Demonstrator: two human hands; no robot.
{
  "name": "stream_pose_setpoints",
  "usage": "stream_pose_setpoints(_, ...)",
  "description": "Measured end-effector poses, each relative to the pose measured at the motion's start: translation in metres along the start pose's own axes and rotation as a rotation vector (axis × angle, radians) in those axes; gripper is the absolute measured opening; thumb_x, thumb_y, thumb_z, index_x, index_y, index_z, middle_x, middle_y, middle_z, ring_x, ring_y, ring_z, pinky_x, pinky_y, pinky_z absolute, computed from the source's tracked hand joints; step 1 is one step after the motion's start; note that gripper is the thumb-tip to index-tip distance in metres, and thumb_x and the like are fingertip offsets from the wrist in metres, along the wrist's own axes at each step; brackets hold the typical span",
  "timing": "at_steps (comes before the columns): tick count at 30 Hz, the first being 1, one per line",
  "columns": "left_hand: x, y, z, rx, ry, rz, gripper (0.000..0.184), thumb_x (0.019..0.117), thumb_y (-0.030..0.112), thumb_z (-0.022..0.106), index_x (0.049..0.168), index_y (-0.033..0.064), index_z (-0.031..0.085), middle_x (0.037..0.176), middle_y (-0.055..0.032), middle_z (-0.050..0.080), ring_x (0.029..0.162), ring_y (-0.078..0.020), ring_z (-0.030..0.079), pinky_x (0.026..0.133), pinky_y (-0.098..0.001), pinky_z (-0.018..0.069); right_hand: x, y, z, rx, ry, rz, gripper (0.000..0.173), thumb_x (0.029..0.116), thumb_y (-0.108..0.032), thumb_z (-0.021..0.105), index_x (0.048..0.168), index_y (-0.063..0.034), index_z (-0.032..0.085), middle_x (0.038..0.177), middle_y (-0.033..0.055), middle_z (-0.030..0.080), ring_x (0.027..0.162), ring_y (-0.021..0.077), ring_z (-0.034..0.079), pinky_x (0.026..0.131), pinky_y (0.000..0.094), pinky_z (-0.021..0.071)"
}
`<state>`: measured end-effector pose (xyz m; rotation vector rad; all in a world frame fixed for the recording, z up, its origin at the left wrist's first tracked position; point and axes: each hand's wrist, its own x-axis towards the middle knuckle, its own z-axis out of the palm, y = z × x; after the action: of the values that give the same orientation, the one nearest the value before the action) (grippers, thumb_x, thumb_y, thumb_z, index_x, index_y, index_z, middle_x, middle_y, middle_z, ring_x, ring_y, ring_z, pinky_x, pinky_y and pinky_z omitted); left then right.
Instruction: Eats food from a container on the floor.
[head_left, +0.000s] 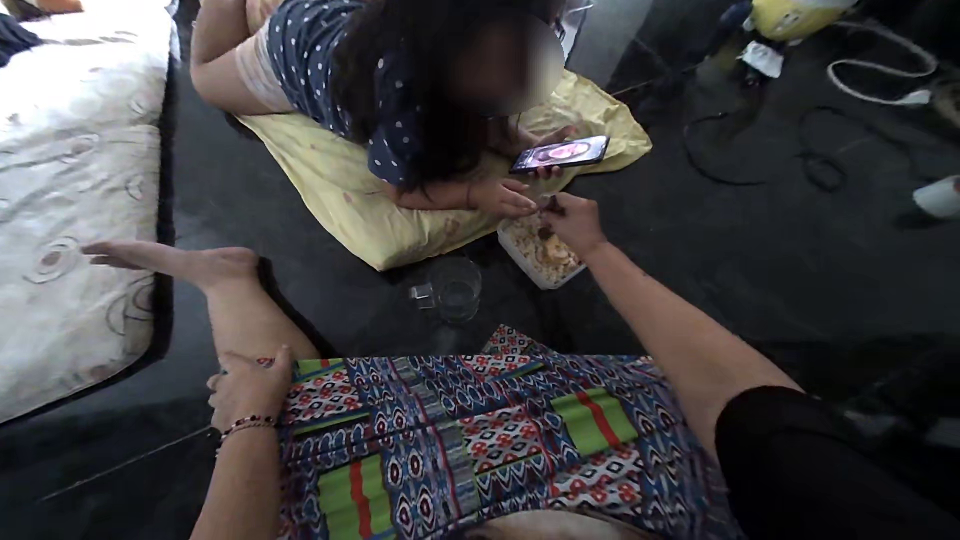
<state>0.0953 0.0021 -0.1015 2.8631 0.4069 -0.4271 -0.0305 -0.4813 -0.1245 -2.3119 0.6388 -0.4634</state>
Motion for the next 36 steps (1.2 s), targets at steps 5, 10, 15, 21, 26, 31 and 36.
stream_pose_setpoints(5,0.000,0.000,0.001,-0.007,0.003,-0.006,0.090,0.0987,0.054,0.058,0.158,-0.0051,0.023,0.152,-0.0424,0.032,0.135,-0.0594,0.041,0.104,-0.0705,0.0389,-0.021,0.006,-0.025,0.046,0.125,-0.020,0.023,0.1026,-0.012,0.061,0.109,0.0068,0.072,0.100,0.0214,0.073,0.085,0.0263,0.072,0.083,0.0421,0.0595)
stream_pose_setpoints(10,0.002,-0.001,0.002,0.001,0.010,-0.008,0.091,0.0988,0.054,0.058,0.158,-0.0055,0.023,0.152,-0.0425,0.032,0.135,-0.0590,0.041,0.105,-0.0700,0.0386,-0.048,0.009,-0.043,0.080,0.268,-0.076,0.026,0.1054,-0.008,0.050,0.117,0.0091,0.066,0.099,0.0217,0.072,0.079,0.0224,0.073,0.076,0.0372,0.0627)
stream_pose_setpoints(15,-0.001,0.000,0.002,0.001,0.015,-0.006,0.090,0.0990,0.054,0.057,0.159,-0.0043,0.022,0.153,-0.0414,0.032,0.136,-0.0582,0.041,0.105,-0.0704,0.0381,-0.066,0.007,-0.041,0.059,0.250,-0.005,0.027,0.1076,-0.008,0.045,0.120,0.0106,0.060,0.100,0.0247,0.071,0.079,0.0288,0.074,0.076,0.0434,0.0624)
stream_pose_setpoints(21,-0.003,0.000,0.001,-0.005,0.014,-0.009,0.090,0.0987,0.054,0.058,0.159,-0.0036,0.022,0.153,-0.0408,0.032,0.138,-0.0577,0.039,0.105,-0.0704,0.0379,-0.068,0.001,-0.031,-0.001,0.238,-0.036,0.024,0.1047,-0.004,0.049,0.121,0.0101,0.060,0.093,0.0247,0.071,0.075,0.0322,0.073,0.072,0.0472,0.0618)
stream_pose_setpoints(26,-0.005,0.002,-0.002,-0.010,0.011,0.001,0.089,0.0990,0.052,0.058,0.158,-0.0044,0.024,0.151,-0.0422,0.033,0.135,-0.0596,0.042,0.103,-0.0709,0.0393,-0.067,0.000,-0.026,-0.051,0.234,-0.084,0.025,0.1019,-0.003,0.051,0.118,0.0126,0.062,0.091,0.0255,0.072,0.076,0.0333,0.073,0.074,0.0470,0.0613)
stream_pose_setpoints(31,-0.006,0.002,-0.002,-0.021,0.016,0.001,0.088,0.0989,0.051,0.058,0.158,-0.0046,0.024,0.151,-0.0415,0.033,0.135,-0.0583,0.042,0.104,-0.0703,0.0387,-0.066,0.003,-0.020,-0.084,0.219,-0.094,0.024,0.1019,-0.002,0.051,0.117,0.0127,0.063,0.092,0.0265,0.071,0.078,0.0356,0.073,0.076,0.0478,0.0605)
stream_pose_setpoints(36,-0.003,0.002,-0.001,-0.014,0.009,-0.019,0.088,0.0991,0.052,0.057,0.159,-0.0035,0.023,0.152,-0.0405,0.033,0.136,-0.0572,0.041,0.105,-0.0699,0.0381,-0.067,0.004,-0.016,-0.121,0.216,-0.110,0.022,0.1007,0.000,0.053,0.114,0.0128,0.064,0.094,0.0281,0.071,0.079,0.0374,0.073,0.076,0.0479,0.0605)
